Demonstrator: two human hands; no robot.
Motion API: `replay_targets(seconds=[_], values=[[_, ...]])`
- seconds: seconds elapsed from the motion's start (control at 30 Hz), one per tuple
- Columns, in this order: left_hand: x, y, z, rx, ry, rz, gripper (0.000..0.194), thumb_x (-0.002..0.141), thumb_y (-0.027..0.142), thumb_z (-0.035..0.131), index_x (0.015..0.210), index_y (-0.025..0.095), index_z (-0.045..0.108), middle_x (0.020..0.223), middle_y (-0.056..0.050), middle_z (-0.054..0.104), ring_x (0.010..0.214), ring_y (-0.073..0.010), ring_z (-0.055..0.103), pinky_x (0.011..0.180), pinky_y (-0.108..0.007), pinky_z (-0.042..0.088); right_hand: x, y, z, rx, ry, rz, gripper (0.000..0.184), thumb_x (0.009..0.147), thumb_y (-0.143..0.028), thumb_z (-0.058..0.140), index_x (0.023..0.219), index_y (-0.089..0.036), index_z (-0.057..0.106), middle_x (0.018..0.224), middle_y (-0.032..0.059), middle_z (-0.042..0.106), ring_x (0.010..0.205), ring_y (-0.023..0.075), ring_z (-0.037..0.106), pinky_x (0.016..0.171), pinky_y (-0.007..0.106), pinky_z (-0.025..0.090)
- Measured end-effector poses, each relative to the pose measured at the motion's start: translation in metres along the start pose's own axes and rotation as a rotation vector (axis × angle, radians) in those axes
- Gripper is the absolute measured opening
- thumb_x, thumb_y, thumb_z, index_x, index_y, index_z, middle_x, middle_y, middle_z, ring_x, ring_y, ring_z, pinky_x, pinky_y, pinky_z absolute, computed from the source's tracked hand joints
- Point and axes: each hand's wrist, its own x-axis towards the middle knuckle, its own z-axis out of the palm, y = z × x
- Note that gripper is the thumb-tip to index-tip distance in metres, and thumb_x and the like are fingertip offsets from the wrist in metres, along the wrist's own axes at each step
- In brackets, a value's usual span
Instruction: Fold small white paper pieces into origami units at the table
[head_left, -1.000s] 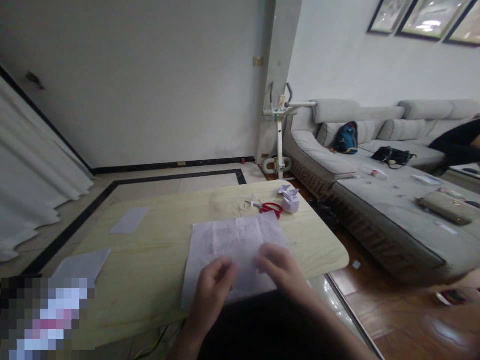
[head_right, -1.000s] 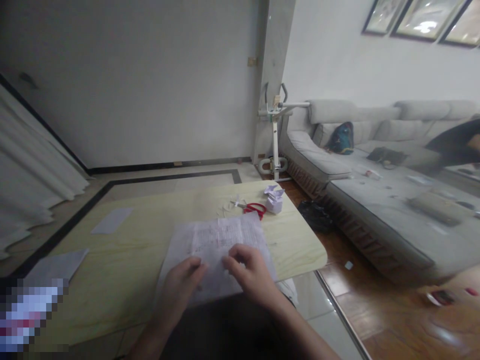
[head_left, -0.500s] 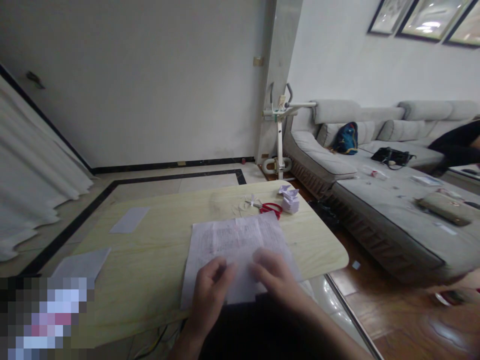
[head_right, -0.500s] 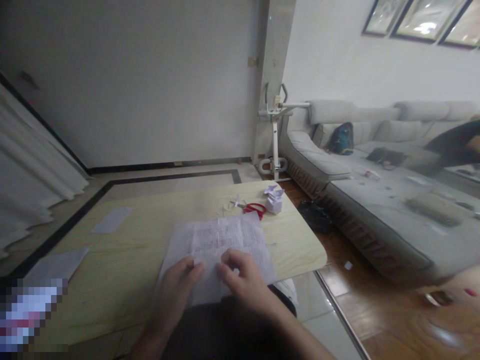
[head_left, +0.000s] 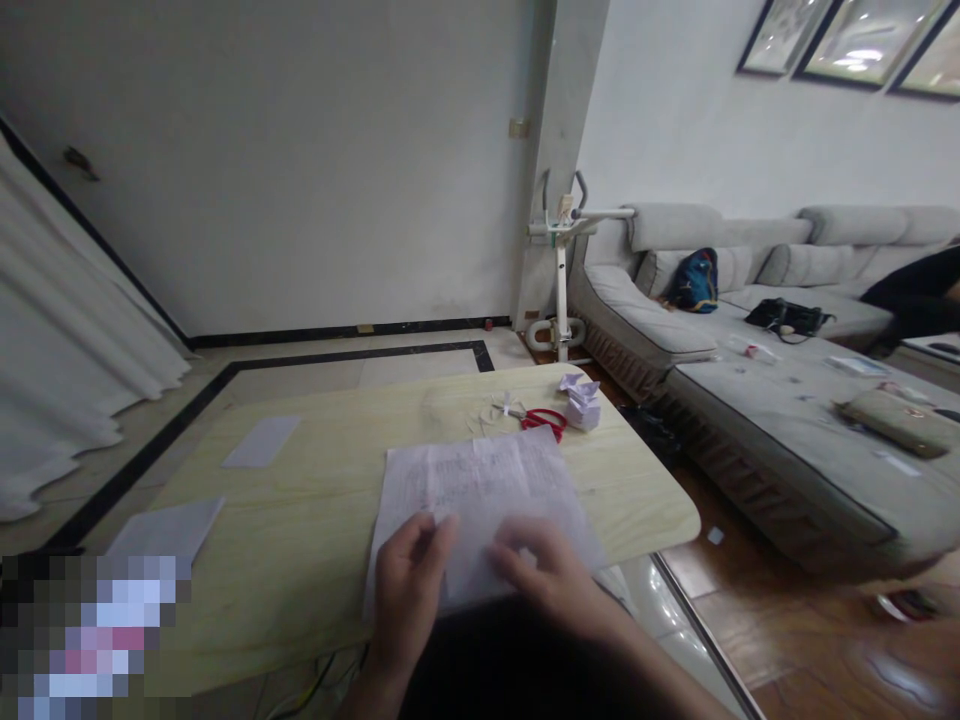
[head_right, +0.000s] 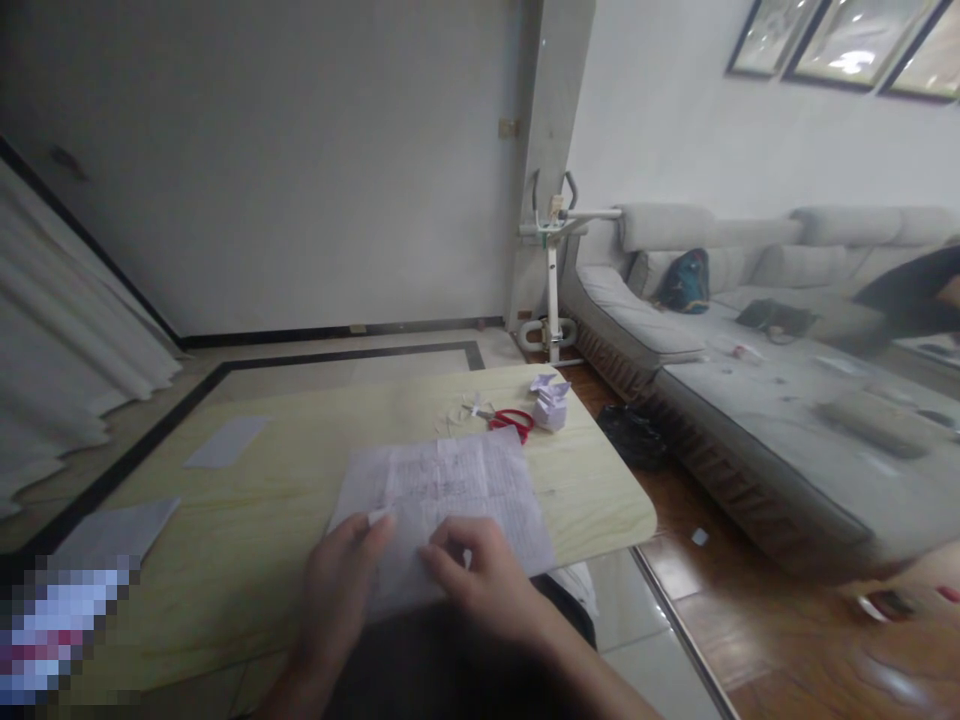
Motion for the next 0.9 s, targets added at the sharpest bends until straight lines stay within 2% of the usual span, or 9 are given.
replay_targets(seconds=[0.07, 0.13, 0.43, 0.53, 0.63, 0.7, 0.8, 0.9], values=[[0.0, 0.0, 0.0, -0.038, 0.041, -0.018, 0.033, 0.077, 0.045, 0.061, 0.058, 0.02, 0.049, 0.05, 0.006, 0.043, 0.048, -0.0118, 0.043, 0.043, -0.019, 0.035, 0.0, -0.002, -0.001, 0.005, -0.056, 0.018, 0.027, 0.09, -0.039, 0.056, 0.072, -0.019, 0.06, 0.068, -0.0002, 0.058, 0.069, 0.0169, 0.054, 0.067, 0.028, 0.043], [0.001, -0.001, -0.001, -0.047, 0.032, -0.03, 0.033, 0.077, 0.045, 0.061, 0.059, 0.02, 0.05, 0.051, 0.006, 0.044, 0.049, -0.012, 0.044, 0.044, -0.019, 0.036, 0.0, -0.003, -0.002, 0.005, -0.074, 0.025, 0.026, 0.09, -0.037, 0.056, 0.073, -0.018, 0.061, 0.069, -0.0002, 0.058, 0.069, 0.0166, 0.054, 0.067, 0.028, 0.044], [0.0, 0.001, 0.001, 0.049, -0.087, 0.01, 0.036, 0.077, 0.047, 0.061, 0.055, 0.021, 0.047, 0.049, 0.006, 0.041, 0.048, -0.0115, 0.041, 0.043, -0.019, 0.035, 0.001, 0.001, -0.004, -0.017, 0.039, 0.013, 0.024, 0.087, -0.037, 0.057, 0.07, -0.02, 0.059, 0.069, -0.0001, 0.056, 0.072, 0.0181, 0.054, 0.072, 0.03, 0.045], [-0.001, -0.001, 0.004, 0.044, -0.162, -0.011, 0.037, 0.075, 0.048, 0.062, 0.053, 0.02, 0.049, 0.048, 0.005, 0.044, 0.048, -0.0122, 0.044, 0.043, -0.02, 0.036, 0.002, 0.004, -0.002, -0.013, 0.114, 0.0, 0.026, 0.086, -0.039, 0.057, 0.068, -0.02, 0.057, 0.067, -0.0003, 0.054, 0.07, 0.0181, 0.053, 0.07, 0.03, 0.045], [-0.002, -0.005, 0.008, 0.028, -0.186, -0.018, 0.04, 0.074, 0.049, 0.063, 0.05, 0.021, 0.048, 0.046, 0.004, 0.046, 0.046, -0.0125, 0.044, 0.041, -0.02, 0.036, 0.004, 0.007, -0.002, 0.032, 0.15, -0.015, 0.029, 0.087, -0.041, 0.056, 0.068, -0.02, 0.056, 0.065, -0.0007, 0.053, 0.067, 0.0173, 0.052, 0.067, 0.029, 0.045], [-0.003, -0.006, 0.01, 0.011, -0.176, 0.003, 0.037, 0.075, 0.046, 0.064, 0.052, 0.02, 0.052, 0.046, 0.004, 0.049, 0.046, -0.0125, 0.045, 0.042, -0.02, 0.037, 0.005, 0.008, -0.003, 0.063, 0.142, -0.019, 0.03, 0.089, -0.041, 0.054, 0.068, -0.019, 0.054, 0.064, -0.0011, 0.052, 0.065, 0.0163, 0.051, 0.064, 0.028, 0.044], [-0.006, -0.005, 0.012, -0.018, -0.156, 0.011, 0.025, 0.076, 0.041, 0.063, 0.066, 0.019, 0.065, 0.048, 0.005, 0.052, 0.047, -0.013, 0.048, 0.043, -0.02, 0.038, 0.005, 0.008, -0.003, 0.058, 0.132, -0.039, 0.028, 0.089, -0.035, 0.053, 0.066, -0.019, 0.052, 0.062, -0.002, 0.05, 0.063, 0.0148, 0.049, 0.061, 0.026, 0.042], [-0.007, -0.005, 0.012, 0.008, -0.182, 0.026, 0.023, 0.077, 0.039, 0.064, 0.076, 0.018, 0.071, 0.054, 0.003, 0.059, 0.051, -0.0146, 0.052, 0.046, -0.021, 0.041, 0.004, 0.006, -0.003, 0.004, 0.12, -0.072, 0.025, 0.087, -0.028, 0.053, 0.064, -0.019, 0.051, 0.061, -0.0025, 0.049, 0.062, 0.0143, 0.048, 0.059, 0.025, 0.041]])
